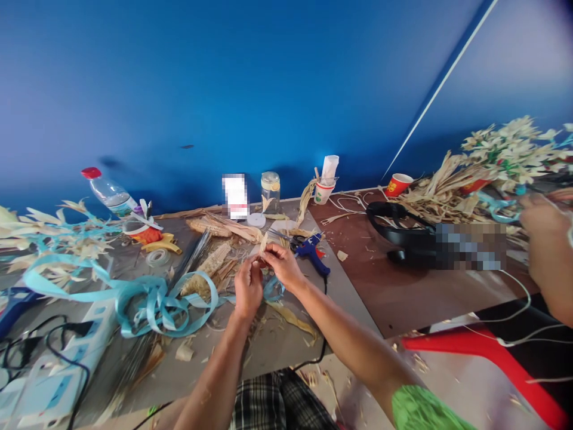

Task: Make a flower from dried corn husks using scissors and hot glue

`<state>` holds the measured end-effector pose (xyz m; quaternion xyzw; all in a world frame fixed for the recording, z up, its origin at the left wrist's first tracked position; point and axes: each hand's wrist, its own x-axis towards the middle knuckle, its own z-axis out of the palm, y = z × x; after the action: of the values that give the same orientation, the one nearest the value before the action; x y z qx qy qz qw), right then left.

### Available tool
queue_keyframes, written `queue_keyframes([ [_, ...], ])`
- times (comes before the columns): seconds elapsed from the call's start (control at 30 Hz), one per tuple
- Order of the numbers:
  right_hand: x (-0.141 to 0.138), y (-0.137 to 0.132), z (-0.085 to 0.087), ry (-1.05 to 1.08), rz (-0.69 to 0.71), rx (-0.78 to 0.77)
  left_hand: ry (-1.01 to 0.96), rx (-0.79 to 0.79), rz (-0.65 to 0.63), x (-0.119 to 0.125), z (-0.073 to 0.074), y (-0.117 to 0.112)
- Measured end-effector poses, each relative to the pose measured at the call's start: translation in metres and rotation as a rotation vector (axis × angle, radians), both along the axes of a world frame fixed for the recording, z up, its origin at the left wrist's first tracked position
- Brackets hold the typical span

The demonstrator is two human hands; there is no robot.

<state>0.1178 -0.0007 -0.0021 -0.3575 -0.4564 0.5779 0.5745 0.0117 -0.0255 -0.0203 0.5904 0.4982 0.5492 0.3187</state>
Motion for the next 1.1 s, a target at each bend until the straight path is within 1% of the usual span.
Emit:
queue_keyframes([
  [0.07,0.0,0.0,0.0,0.027,0.022,-0.033,-0.021,-0.032,-0.008,0.002,0.003,-0.001],
  [0.17,-0.001,-0.001,0.001,0.057,0.072,-0.057,-0.055,-0.06,0.014,0.003,0.01,-0.002],
  [0.23,-0.001,-0.001,0.001,0.066,0.102,-0.054,-0.083,-0.071,0.023,0.003,0.014,-0.002],
  [0.3,0.001,-0.001,0.001,0.055,0.092,-0.032,-0.137,-0.091,0.039,0.001,0.016,-0.001],
  [0.37,0.004,0.001,0.001,0.052,0.065,-0.011,-0.232,-0.122,0.076,-0.002,0.014,0.002],
  [0.43,0.007,0.002,0.0,0.057,0.045,-0.002,-0.336,-0.149,0.117,-0.005,0.01,0.005],
  [0.5,0.01,0.004,0.0,0.043,0.045,-0.005,-0.396,-0.164,0.134,-0.008,0.005,0.008],
  [0.57,0.01,0.005,-0.001,0.002,0.059,-0.018,-0.425,-0.19,0.105,-0.009,0.0,0.01],
  [0.63,0.01,0.005,-0.001,-0.046,0.074,-0.035,-0.451,-0.236,0.04,-0.008,0.0,0.011],
  [0.77,0.01,0.004,0.0,-0.104,0.056,-0.046,-0.429,-0.308,-0.115,-0.003,0.006,0.009],
  [0.87,0.012,0.005,0.0,-0.101,0.027,-0.039,-0.398,-0.346,-0.185,-0.002,0.011,0.007],
  [0.97,0.014,0.008,-0.003,-0.066,-0.057,-0.036,-0.406,-0.359,-0.156,-0.002,0.011,0.007],
  [1.1,0.018,0.016,-0.007,0.023,-0.17,-0.037,-0.347,-0.323,-0.055,-0.003,0.007,0.008],
])
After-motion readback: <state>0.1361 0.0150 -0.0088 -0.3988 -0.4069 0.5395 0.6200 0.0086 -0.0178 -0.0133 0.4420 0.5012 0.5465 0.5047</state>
